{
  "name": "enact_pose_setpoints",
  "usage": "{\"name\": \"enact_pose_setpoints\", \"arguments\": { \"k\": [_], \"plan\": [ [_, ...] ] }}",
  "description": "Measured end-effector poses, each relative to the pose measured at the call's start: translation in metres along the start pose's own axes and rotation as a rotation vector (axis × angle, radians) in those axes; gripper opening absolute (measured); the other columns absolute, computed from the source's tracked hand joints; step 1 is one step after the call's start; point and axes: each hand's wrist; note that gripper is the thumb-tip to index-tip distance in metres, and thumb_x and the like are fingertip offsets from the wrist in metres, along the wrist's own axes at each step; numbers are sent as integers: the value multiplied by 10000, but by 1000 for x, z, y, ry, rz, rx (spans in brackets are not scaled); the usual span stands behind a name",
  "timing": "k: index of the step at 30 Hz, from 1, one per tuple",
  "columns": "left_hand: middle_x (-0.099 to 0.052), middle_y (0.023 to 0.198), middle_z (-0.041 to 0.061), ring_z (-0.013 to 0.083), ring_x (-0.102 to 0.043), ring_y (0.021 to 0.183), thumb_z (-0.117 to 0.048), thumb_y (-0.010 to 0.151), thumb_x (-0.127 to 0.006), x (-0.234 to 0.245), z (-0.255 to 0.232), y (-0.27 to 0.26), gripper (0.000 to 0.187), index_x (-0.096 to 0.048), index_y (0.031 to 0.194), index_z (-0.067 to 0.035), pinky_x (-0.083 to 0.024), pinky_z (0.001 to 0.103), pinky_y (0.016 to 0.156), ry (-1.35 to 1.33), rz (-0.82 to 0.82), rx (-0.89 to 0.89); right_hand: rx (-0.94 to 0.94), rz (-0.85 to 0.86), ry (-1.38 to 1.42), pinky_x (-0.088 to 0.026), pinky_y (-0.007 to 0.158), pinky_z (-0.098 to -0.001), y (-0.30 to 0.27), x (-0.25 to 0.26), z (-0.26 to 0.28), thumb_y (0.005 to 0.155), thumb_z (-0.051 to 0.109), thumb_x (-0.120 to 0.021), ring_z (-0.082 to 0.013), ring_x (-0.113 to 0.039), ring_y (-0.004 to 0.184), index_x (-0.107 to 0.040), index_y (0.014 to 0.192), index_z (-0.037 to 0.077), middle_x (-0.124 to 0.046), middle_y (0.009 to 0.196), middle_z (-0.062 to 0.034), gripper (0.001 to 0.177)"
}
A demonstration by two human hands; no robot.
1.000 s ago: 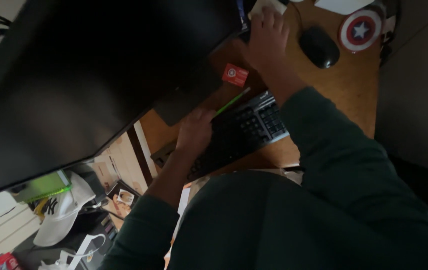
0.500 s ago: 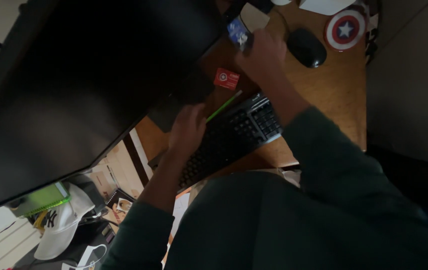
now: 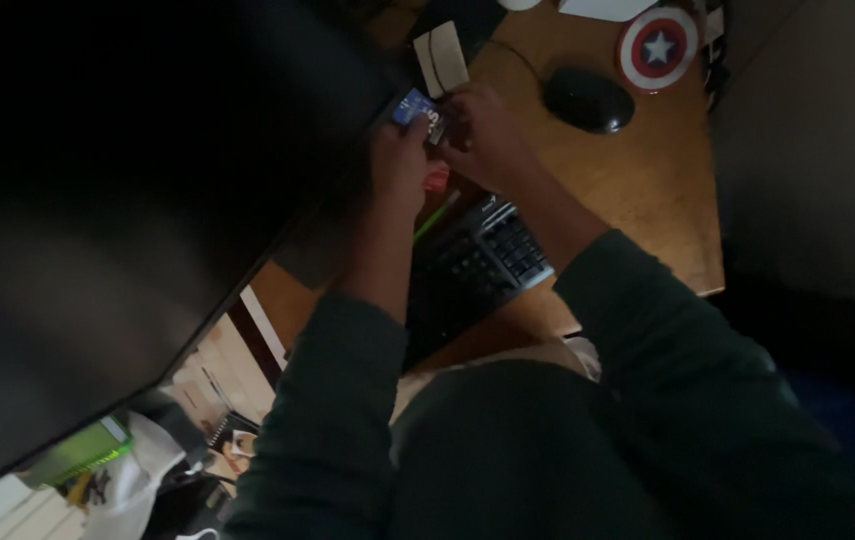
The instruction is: The person clears clutter from a desk by moving papers, a notebook, and small items, then adjusts a monitor and keyboard. They handle receipts and other small objects, placing them in different locations on the desk.
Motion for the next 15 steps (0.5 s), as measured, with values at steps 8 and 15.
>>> {"name": "enact_pose_setpoints", "arguments": {
  "k": [8, 15],
  "plan": [
    [-604, 986, 92, 244, -578, 914, -276, 805, -478, -11, -9, 15, 328, -536, 1067, -88, -403, 342, 829, 585, 84, -223, 221, -162, -874, -414, 616, -395, 36, 27, -60, 684, 293, -719, -293, -426, 985, -514, 1182, 177, -420, 1154, -71, 551],
    [-292, 1394, 196, 375, -466, 1119, -147, 842, -528, -18, 5, 51, 174, -425, 763, -31, -402, 468, 699, 978, 341, -609, 286, -364, -1008, -336, 484, -336, 59, 29, -84, 595, 171, -693, -236, -423, 627, -614, 673, 218, -451, 683, -14, 121]
  ]
}}
Point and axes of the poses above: each hand's wrist, its own y-axis towards the middle knuckle, its own x-axis out of the back of the hand, z = x × y
